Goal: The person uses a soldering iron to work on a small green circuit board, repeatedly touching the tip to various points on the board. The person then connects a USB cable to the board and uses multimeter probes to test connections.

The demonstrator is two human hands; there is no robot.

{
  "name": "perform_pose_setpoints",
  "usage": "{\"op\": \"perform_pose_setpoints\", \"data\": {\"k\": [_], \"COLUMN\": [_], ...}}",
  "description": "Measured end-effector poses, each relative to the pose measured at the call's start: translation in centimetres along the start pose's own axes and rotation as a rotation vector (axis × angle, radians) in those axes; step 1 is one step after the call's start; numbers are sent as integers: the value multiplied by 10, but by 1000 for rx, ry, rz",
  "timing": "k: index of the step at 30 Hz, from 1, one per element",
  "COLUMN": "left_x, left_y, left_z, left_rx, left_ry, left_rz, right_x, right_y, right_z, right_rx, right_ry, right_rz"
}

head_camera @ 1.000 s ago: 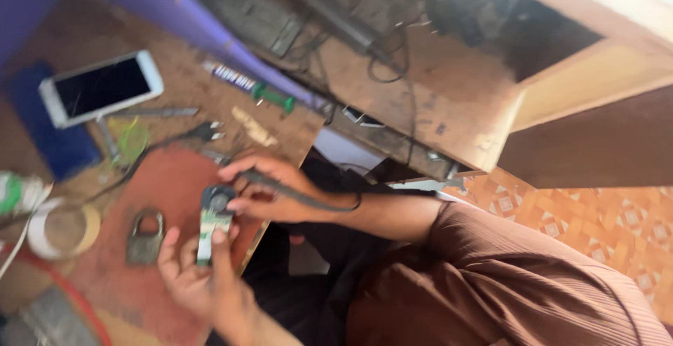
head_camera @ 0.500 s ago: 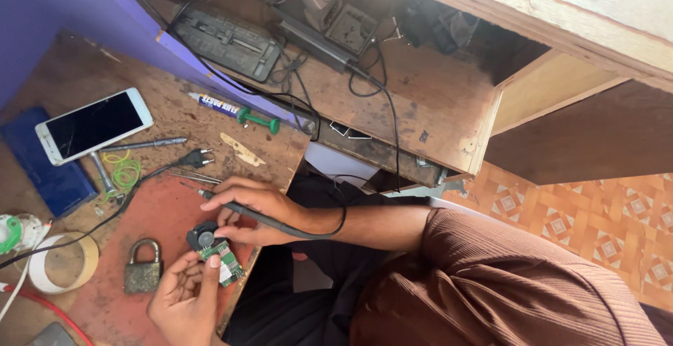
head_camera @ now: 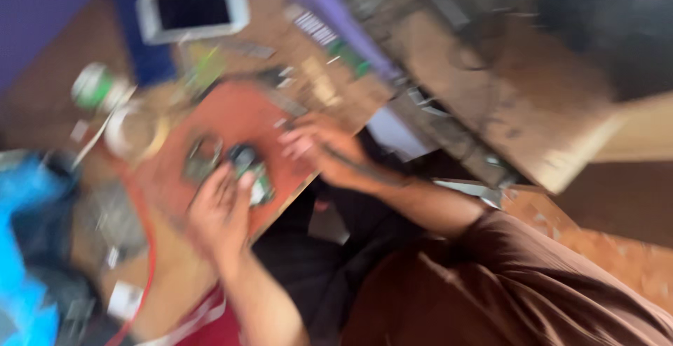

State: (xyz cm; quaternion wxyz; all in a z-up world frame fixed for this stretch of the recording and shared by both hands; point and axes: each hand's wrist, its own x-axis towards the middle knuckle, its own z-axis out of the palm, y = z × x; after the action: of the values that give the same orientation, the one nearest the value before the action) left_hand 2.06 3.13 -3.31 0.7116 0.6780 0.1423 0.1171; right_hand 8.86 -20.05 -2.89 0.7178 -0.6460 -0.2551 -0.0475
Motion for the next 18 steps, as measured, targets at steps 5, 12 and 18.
{"op": "perform_pose_setpoints", "data": {"k": [5,12,18], "left_x": [4,9,8], "left_y": [-6,-8,1], "left_z": [-2,1,1], "left_rx": [-95,-219,-214], "left_ry": [-52,-163,-190], "left_rz": [46,205,233], "right_x": [-8,-3,2], "right_y": [14,6,2], "right_z": [1,-16,-9], "right_rx": [273,-59,-180], "right_ry": [-108,-366,-517], "right_rz": [92,-44,-229]}}
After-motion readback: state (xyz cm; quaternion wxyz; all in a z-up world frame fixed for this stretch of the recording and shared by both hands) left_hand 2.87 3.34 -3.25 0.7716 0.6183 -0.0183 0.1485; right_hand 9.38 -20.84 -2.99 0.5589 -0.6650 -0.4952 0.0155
